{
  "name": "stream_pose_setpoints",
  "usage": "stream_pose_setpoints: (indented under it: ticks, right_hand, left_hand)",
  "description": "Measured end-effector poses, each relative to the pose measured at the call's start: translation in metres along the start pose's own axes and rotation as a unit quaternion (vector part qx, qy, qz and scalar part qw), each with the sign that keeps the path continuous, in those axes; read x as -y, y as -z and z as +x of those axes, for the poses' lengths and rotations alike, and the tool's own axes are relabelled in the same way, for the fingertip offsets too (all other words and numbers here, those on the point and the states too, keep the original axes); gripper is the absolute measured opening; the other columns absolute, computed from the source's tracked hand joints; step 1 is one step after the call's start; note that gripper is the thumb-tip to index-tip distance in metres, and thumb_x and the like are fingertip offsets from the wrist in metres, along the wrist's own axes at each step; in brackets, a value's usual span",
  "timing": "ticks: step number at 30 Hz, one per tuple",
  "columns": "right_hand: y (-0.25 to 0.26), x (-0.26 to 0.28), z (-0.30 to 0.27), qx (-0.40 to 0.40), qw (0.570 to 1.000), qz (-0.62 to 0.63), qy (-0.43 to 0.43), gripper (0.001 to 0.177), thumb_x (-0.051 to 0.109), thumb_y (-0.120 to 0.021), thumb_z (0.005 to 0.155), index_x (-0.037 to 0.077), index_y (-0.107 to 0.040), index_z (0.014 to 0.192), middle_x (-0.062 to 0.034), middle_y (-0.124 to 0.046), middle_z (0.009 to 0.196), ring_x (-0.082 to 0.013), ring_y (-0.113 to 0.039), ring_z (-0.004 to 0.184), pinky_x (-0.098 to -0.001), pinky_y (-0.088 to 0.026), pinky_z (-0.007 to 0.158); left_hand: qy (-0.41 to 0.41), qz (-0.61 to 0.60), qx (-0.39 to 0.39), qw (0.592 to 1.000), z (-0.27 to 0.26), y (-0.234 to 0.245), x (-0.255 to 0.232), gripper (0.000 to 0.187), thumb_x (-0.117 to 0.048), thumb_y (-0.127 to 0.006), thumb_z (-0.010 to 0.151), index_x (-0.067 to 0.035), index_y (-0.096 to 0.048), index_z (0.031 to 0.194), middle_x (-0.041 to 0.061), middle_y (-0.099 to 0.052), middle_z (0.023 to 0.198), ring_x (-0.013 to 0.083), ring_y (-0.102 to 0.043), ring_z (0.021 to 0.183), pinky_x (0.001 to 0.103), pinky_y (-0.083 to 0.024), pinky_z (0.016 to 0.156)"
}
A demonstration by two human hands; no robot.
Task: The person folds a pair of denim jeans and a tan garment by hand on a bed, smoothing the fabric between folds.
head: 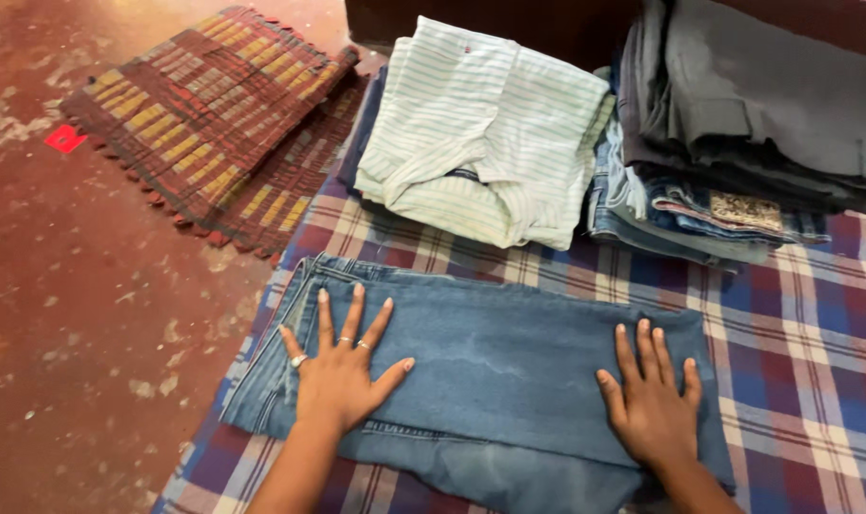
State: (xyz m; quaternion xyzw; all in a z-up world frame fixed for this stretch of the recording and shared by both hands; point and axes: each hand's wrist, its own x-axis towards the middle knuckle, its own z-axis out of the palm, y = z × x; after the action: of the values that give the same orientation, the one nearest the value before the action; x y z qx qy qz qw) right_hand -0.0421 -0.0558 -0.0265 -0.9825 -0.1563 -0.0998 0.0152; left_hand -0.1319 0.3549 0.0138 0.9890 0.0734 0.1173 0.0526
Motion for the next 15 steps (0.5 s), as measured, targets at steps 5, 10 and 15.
stream_pose_setpoints:
  ticks: [5,10,15]
  right_hand:
    - [-0.003,-0.004,0.001,-0.027,1.000,-0.009,0.009,0.068,0.057,-0.028,0.098,0.027,-0.024,0.159,-0.0066,-0.019,0.167,-0.0224,-0.014,0.153,-0.0566,-0.005,0.118]
    - [-0.004,-0.002,0.004,-0.030,0.999,-0.022,0.007,0.067,0.059,-0.030,0.098,0.028,-0.027,0.157,-0.0060,-0.021,0.164,-0.0223,-0.015,0.151,-0.0563,-0.004,0.117]
    - [-0.001,-0.005,0.026,-0.081,0.986,0.095,-0.106,0.060,0.053,-0.024,0.106,0.028,-0.031,0.161,-0.0031,-0.028,0.170,-0.0203,-0.019,0.158,-0.0550,-0.007,0.126]
  left_hand:
    - [0.011,0.032,0.003,0.999,-0.002,0.003,0.000,0.088,-0.075,-0.053,0.080,-0.039,-0.031,0.158,-0.001,-0.019,0.170,0.0384,-0.011,0.155,0.084,-0.010,0.106]
    - [0.215,-0.007,-0.117,0.970,-0.004,0.001,0.004,0.072,-0.049,-0.061,0.095,-0.015,-0.043,0.155,0.008,-0.045,0.156,0.0321,-0.045,0.137,0.057,-0.040,0.108]
    - [0.343,-0.031,0.005,0.939,0.011,0.011,0.042,0.056,-0.050,-0.071,0.088,-0.011,-0.061,0.127,0.014,-0.058,0.129,0.0338,-0.054,0.119,0.055,-0.048,0.092]
